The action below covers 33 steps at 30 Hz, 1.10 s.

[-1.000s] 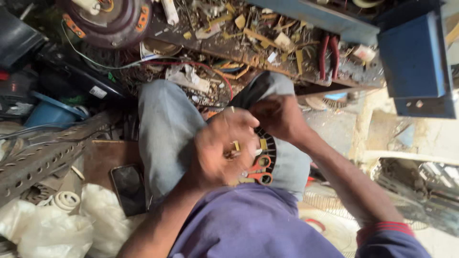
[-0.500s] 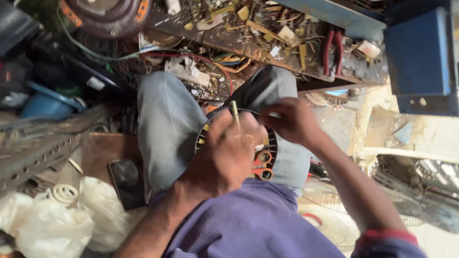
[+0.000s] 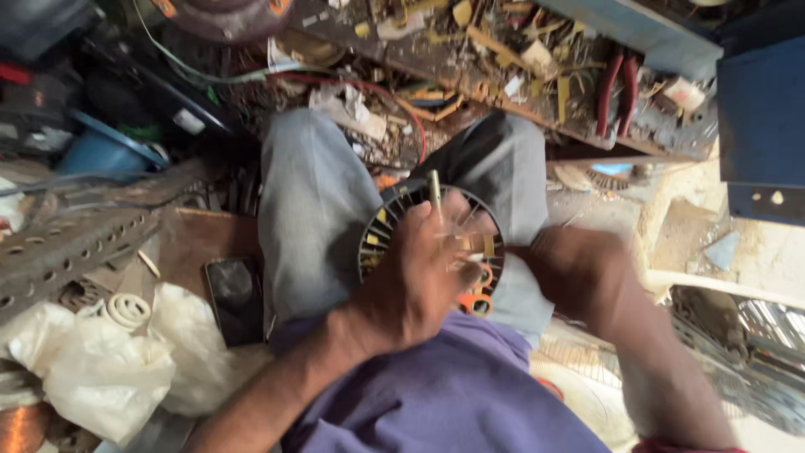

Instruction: The person winds copper wire around the core of a ceiling fan motor while seated at a workbench.

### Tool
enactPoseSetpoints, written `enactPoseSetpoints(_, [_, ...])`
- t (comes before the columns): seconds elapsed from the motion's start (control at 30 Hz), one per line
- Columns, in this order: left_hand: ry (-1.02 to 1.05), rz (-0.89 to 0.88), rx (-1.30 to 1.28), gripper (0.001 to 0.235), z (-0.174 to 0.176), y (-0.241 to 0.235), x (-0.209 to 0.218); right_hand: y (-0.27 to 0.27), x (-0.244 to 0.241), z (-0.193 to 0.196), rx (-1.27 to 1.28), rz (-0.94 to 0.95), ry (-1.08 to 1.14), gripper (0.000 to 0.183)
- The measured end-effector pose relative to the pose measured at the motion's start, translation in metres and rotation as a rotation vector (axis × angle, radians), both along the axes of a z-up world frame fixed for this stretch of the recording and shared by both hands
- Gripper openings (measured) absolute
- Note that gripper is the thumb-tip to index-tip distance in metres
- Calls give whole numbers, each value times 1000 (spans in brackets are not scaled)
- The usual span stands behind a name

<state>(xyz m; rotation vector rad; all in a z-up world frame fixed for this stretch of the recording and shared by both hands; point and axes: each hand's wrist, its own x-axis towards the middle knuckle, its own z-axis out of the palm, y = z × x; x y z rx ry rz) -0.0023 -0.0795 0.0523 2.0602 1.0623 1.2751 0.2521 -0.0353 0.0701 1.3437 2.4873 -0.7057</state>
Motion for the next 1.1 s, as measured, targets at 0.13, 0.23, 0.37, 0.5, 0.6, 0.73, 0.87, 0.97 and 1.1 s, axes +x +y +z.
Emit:
enactPoseSetpoints(0.13, [167, -54, 103, 17, 19, 16, -10, 53, -27, -56, -66, -198, 584, 15])
enactPoseSetpoints(0.23, [-556, 2, -464, 22, 3, 29, 7, 81, -34, -64, -34, -213, 840, 14])
enactPoseSetpoints(0.37, [160, 107, -132, 34, -28, 82, -8, 50, -35, -35, 573, 23, 370, 13])
enactPoseSetpoints(0.5, [-126, -280, -680, 15, -26, 63, -28, -28, -25, -1, 30, 401, 357, 10])
enactPoseSetpoints(0.6, [-60, -47, -351, 15, -7, -1, -8, 1, 2, 6, -78, 162, 858, 8])
enactPoseSetpoints(0.73, [391, -58, 109, 19, 3, -3, -10, 20, -8, -8, 103, 78, 673, 10])
enactPoseSetpoints(0.87, [385, -47, 182, 15, 8, 1, -10, 55, -19, -42, 81, 27, 524, 9])
enactPoseSetpoints(0.97, [27, -74, 56, 7, 6, 22, -2, 76, -40, -56, 226, 22, 563, 11])
enactPoseSetpoints(1.1, [-85, 21, -513, 17, -28, 82, 3, 74, -41, -33, 464, -72, 628, 7])
